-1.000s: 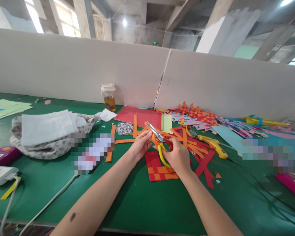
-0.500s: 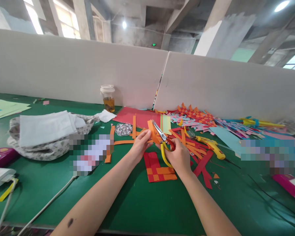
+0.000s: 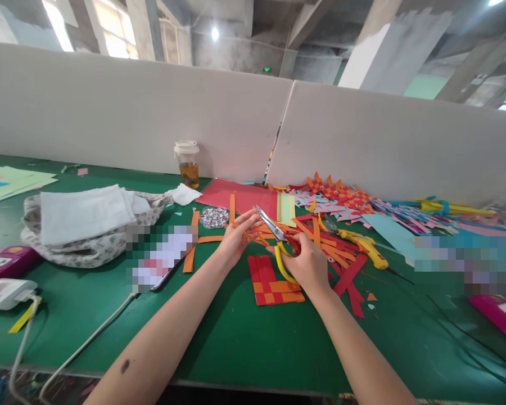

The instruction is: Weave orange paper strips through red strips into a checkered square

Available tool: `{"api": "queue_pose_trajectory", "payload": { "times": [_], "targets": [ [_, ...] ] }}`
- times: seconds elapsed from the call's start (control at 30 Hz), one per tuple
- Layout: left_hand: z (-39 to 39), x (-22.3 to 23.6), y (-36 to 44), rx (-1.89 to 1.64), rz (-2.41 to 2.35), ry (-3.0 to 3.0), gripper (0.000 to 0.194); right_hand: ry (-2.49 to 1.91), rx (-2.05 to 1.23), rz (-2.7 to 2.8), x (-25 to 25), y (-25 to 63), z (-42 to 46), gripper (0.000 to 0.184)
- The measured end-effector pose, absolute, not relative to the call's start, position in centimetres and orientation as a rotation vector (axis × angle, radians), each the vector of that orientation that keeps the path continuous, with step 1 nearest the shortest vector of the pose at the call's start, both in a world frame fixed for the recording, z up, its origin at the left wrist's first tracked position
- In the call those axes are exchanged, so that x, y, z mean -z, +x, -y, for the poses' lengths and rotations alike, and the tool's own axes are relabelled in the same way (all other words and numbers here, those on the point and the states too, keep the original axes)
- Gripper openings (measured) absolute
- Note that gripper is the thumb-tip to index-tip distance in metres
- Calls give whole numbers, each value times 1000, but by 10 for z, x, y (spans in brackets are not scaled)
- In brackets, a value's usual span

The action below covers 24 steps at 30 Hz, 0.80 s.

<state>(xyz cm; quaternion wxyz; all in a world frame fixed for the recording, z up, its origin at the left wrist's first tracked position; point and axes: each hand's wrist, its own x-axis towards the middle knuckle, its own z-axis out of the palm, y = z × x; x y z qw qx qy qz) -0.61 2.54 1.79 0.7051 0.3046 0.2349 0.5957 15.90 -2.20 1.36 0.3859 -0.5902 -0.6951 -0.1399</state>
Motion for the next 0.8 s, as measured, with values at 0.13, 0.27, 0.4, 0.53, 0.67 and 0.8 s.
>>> {"api": "queue_pose_trajectory", "payload": {
  "times": [0.13, 0.27, 0.4, 0.53, 0.67, 0.8],
  "targets": [
    [-23, -19, -9, -1301, -529, 750, 31, -1495, 358, 1782, -14, 159, 22, 33],
    [-22, -19, -10, -1270, -509, 806, 25, -1500, 363, 1788, -14, 159, 23, 35],
    [-21, -19, -10, -1274, -494, 797, 23, -1530, 374, 1797, -14, 159, 23, 35],
    [-23, -16, -9, -1297, -485, 759, 23, -1550, 372, 1827, -15, 158, 24, 37],
    [-25, -14, -9, -1315, -515, 767, 22, -1587, 348, 1839, -16, 156, 25, 41],
    [-25, -13, -8, -1291, -535, 761, 22, -1603, 347, 1824, -16, 154, 25, 44]
  ]
}}
